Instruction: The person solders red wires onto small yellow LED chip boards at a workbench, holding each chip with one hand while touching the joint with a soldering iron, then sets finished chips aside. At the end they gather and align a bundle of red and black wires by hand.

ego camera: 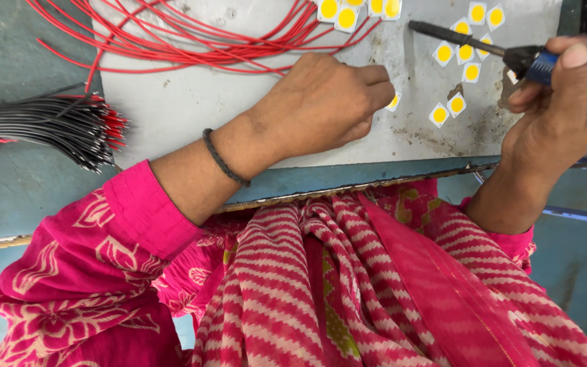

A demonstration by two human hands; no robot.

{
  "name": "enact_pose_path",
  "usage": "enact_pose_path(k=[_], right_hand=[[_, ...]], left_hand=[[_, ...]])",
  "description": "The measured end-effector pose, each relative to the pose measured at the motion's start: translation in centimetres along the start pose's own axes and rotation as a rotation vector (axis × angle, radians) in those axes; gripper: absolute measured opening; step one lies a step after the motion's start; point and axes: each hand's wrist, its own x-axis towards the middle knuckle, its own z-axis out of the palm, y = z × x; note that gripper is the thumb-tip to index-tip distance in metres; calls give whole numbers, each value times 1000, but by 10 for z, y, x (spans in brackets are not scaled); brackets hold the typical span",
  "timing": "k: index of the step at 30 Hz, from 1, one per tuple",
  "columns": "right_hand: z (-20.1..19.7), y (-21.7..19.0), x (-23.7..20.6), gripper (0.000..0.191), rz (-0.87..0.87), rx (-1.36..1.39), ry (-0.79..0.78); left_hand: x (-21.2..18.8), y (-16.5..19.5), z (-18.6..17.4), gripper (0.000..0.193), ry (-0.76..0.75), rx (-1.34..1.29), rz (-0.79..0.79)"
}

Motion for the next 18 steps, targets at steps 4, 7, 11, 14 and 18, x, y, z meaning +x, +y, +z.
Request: enact_pose_path(k=[4,7,11,14,18], right_hand=[[-10,-8,-2,25,7,74,78],[-33,-10,-4,23,-29,194,170],[-83,-10,-28,25,-82,304,234],[-118,-10,-52,27,-113,266,266],[-144,-6,-76,21,-130,135,399]], left_hand=[[2,2,-7,10,19,-44,-14],[4,6,-15,14,10,-92,-18],[8,10,-22,21,-65,-83,-54],[10,11,-24,21,-93,-92,-71],[13,13,-25,18,-115,-106,-96]])
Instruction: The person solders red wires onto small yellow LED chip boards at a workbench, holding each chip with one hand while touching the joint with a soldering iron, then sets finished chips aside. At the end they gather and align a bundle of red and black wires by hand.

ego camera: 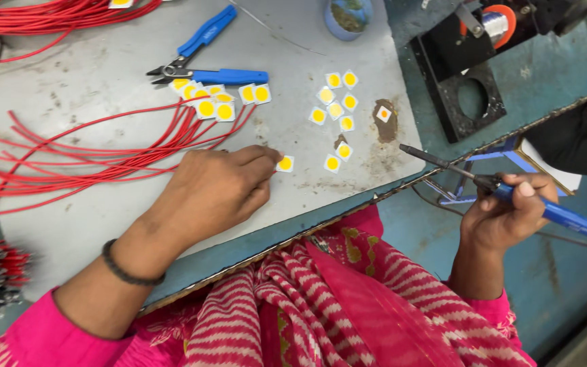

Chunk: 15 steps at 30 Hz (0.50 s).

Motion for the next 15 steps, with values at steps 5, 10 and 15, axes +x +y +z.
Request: enact_pose_path(k=[5,10,15], right_hand=[[-15,7,-22,24,-82,-51,-6],[-7,19,-63,30,-350,-181,-110],[6,-4,-84,35,-488,-504,-495]], left_hand=[[4,3,-2,9,-14,-31,-29],[5,3,-3,8,-17,-37,-31],[4,3,-1,8,-17,-27,-39]])
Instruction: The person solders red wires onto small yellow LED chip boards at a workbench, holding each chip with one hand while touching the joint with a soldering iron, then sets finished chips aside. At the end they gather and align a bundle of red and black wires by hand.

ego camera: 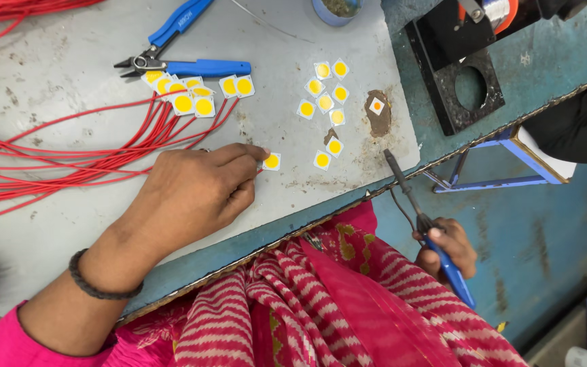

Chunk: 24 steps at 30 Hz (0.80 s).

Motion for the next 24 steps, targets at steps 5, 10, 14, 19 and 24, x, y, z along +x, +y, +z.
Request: enact_pose_path(k=[5,10,14,19,24], right_hand=[[7,-10,17,33,54,-29,-14],[4,-9,32,31,67,-22,-84],[3,-4,30,33,85,-25,-32],[2,14,22,30,-57,-9,133],[3,6,4,41,80,-39,85]], left_hand=[[0,0,0,9,2,9,-1],[0,0,0,15,-8,30,5],[-1,-1,0,17,-18,19,-10],[-1,-1,0,17,-10,15,-1],[-1,0,0,15,-11,32,-7]])
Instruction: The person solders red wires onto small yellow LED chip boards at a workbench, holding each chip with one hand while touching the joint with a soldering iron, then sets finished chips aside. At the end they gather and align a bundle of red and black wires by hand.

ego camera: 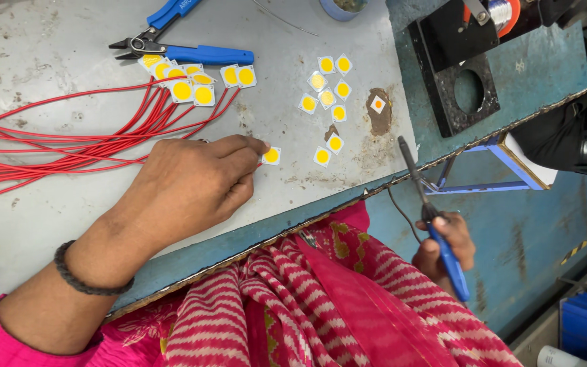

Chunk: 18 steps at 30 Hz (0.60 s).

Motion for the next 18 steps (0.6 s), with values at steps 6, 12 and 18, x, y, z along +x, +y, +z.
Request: enact_pose_path(k=[6,12,18], right_hand=[[2,-9,-4,37,-19,-75,-98],[-4,4,-21,37,-29,-85,-95],[-2,0,-57,48,137,-114,-226]], left_hand=[[0,0,0,14,-7,3,-17],[0,0,1,15,-14,5,-21],[1,1,0,15,-6,3,-11]])
